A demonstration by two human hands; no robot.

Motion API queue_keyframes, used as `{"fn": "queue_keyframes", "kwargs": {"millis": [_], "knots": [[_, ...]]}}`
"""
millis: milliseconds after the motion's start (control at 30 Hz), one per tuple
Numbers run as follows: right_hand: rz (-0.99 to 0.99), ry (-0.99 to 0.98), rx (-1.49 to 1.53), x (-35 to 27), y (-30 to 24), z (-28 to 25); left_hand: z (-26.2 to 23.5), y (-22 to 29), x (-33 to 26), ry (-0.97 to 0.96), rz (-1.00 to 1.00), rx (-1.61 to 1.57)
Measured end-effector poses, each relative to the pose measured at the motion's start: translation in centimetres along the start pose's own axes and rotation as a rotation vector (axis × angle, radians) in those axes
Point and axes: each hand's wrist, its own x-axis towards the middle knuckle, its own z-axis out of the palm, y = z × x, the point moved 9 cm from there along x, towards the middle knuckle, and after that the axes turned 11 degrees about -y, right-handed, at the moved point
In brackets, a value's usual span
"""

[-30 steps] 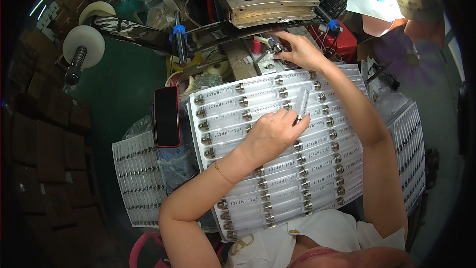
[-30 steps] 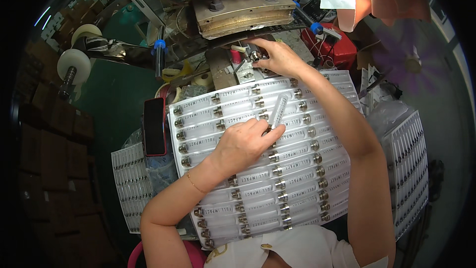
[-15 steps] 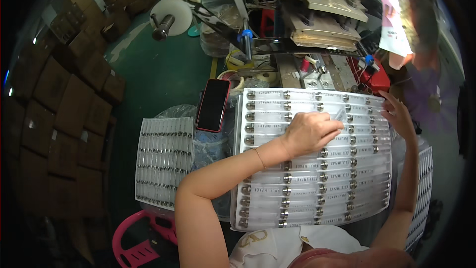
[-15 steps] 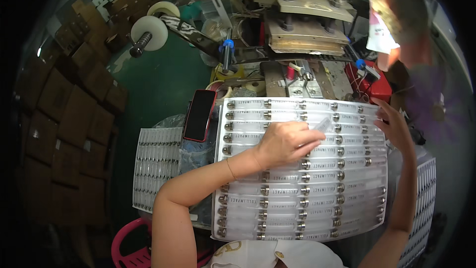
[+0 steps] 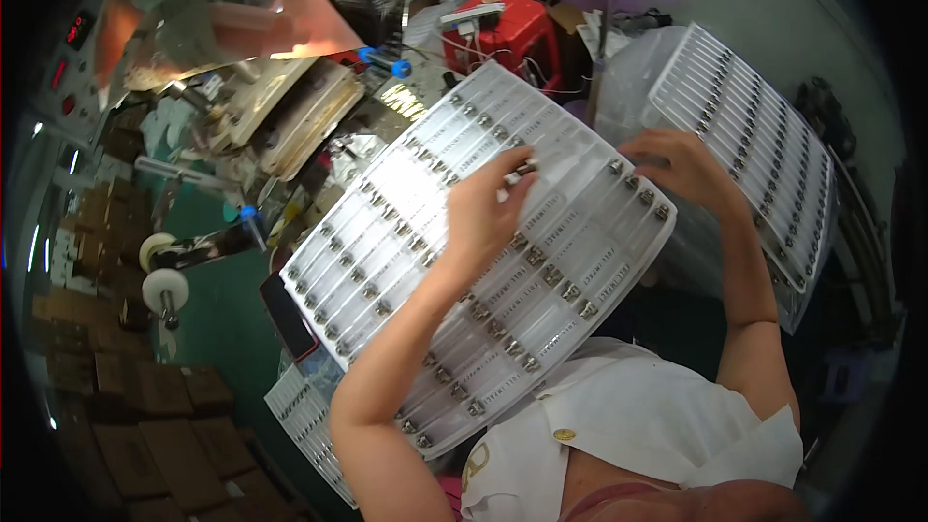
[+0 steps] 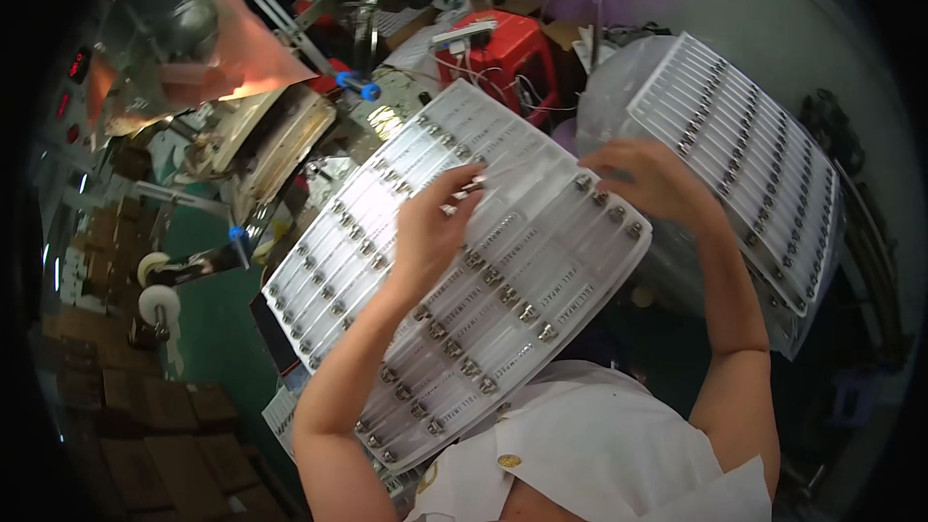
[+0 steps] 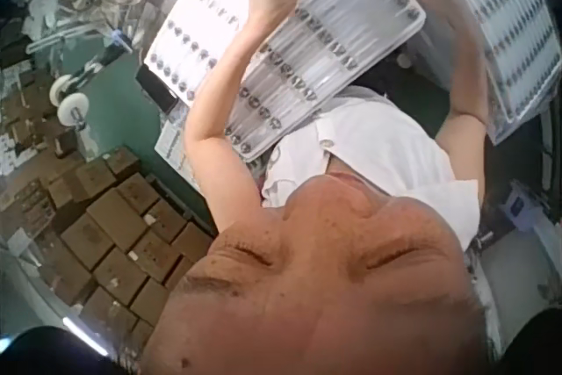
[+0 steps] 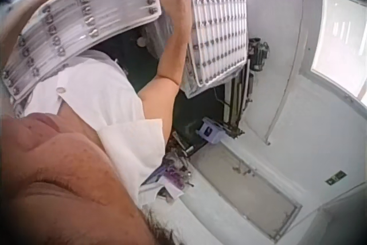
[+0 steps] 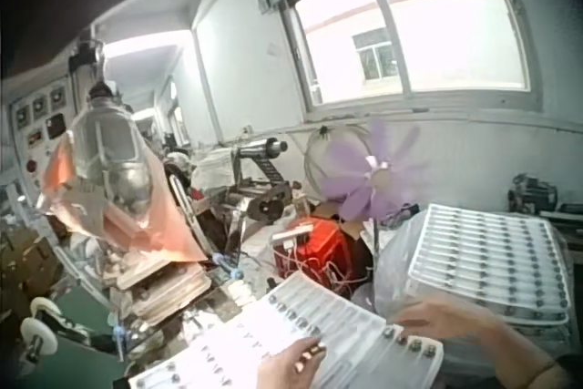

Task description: The person repeatedly picks up small cylindrical components from a white tray and places them into a machine fixture. They then press a lever to process the components and return them to the tray. This cycle is performed continuously throughout the clip.

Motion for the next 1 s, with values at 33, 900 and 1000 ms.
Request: {"fn": "queue_keyframes", "kwargs": {"millis": [33, 900, 1000], "knots": [[-0.056, -0.010, -0.028, 0.6, -0.8, 0.8, 1.4, -1.0, 0.6, -0.012, -0.054, 0.064], [-0.223, 0.019, 0.478, 17.1, -5.7, 2.6, -14.4, -11.3, 0.2, 0.129, 0.004, 1.248], [-0.321, 0.098, 0.354, 20.6, -10.0, 3.7, -11.6, -5.6, -2.0, 0.171, 0.238, 1.108]]}}
